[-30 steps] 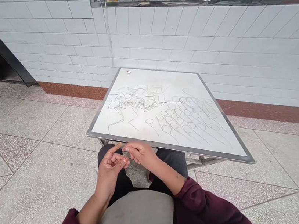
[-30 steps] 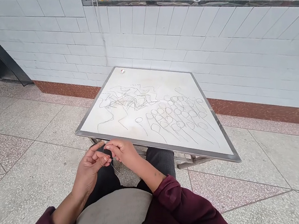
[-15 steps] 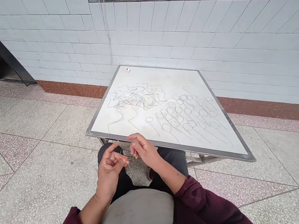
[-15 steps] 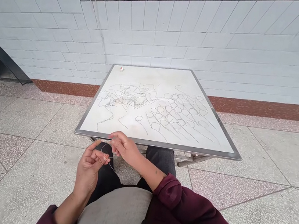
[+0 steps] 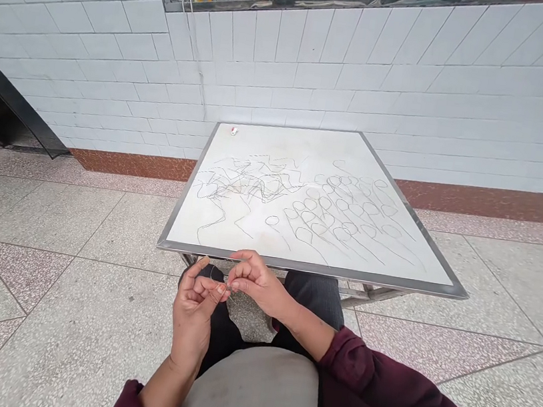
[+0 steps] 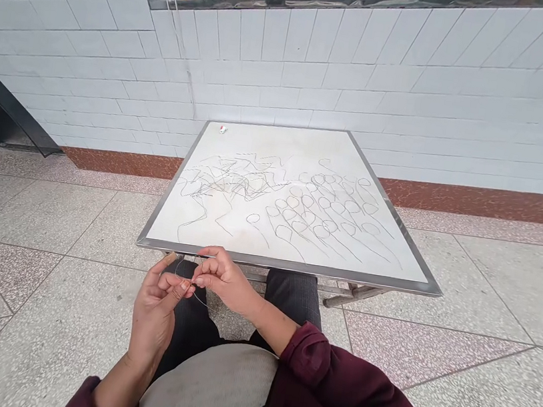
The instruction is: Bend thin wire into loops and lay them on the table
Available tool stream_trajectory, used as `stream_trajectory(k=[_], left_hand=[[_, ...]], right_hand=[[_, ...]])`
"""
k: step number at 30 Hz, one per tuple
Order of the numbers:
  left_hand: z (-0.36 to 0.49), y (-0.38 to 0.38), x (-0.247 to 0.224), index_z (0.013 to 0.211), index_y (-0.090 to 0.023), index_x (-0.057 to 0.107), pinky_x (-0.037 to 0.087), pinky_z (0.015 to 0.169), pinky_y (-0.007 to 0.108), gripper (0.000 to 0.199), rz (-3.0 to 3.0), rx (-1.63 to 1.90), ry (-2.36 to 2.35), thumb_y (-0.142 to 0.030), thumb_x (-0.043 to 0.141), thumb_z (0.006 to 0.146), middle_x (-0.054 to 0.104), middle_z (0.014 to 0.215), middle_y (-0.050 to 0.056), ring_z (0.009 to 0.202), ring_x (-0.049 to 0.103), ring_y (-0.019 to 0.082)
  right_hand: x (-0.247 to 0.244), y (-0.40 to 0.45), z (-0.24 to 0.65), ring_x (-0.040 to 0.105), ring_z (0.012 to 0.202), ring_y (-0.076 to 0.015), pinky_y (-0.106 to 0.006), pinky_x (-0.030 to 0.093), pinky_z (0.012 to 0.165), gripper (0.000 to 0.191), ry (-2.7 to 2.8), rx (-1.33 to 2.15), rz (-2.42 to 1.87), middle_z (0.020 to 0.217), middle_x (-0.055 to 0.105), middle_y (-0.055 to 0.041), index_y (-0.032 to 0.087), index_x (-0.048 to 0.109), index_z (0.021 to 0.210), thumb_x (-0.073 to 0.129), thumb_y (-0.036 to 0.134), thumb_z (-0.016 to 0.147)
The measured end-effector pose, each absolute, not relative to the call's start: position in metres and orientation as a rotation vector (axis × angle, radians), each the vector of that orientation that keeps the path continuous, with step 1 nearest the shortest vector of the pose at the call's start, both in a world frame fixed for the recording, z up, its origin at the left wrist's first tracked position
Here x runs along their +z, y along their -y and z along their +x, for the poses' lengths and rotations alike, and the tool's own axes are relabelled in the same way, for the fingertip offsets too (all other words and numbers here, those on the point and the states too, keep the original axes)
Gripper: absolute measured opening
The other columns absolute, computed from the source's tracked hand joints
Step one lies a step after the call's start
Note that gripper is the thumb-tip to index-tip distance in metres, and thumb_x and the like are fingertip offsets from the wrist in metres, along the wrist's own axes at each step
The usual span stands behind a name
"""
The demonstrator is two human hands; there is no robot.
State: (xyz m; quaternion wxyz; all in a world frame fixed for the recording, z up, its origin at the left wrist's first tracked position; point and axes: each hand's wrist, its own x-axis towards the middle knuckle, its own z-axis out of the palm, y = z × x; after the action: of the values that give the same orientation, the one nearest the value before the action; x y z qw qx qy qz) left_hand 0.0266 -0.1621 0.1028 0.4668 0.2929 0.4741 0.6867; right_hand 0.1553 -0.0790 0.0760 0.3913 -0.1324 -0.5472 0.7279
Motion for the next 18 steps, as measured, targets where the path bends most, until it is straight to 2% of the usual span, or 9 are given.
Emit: stream_trajectory(k=[9,18], left_hand=[[0.0263,0.1611,0.1028,0.123,-0.021,0.052,0.048,0.076,0.023,0.053,0.787,1.624,-1.176,-0.019,0.074,0.074,0.060,0.066,-0.006,0.064,0.059,0.008],[0.0278,0.1619,0.1057,0.129,-0.022,0.047,0.050,0.076,0.024,0.058,0.865,1.648,-1.215,-0.020,0.071,0.076,0.061,0.071,-0.004,0.068,0.061,0.010]], right_hand=[[0.0811,0.0766,0.1589,0.054,0.074,-0.0100,-0.029,0.043,0.073,0.032,1.528,1.783,-0.349,0.084,0.058,0.0024,0.022,0.046,0.113,0.062,0.026,0.087],[0.0770,0.0786,0.1554,0.056,0.071,-0.0102,-0.029,0.044,0.073,0.044,1.350,1.797,-0.322,0.081,0.061,0.0043,0.026,0.039,0.117,0.067,0.023,0.082]])
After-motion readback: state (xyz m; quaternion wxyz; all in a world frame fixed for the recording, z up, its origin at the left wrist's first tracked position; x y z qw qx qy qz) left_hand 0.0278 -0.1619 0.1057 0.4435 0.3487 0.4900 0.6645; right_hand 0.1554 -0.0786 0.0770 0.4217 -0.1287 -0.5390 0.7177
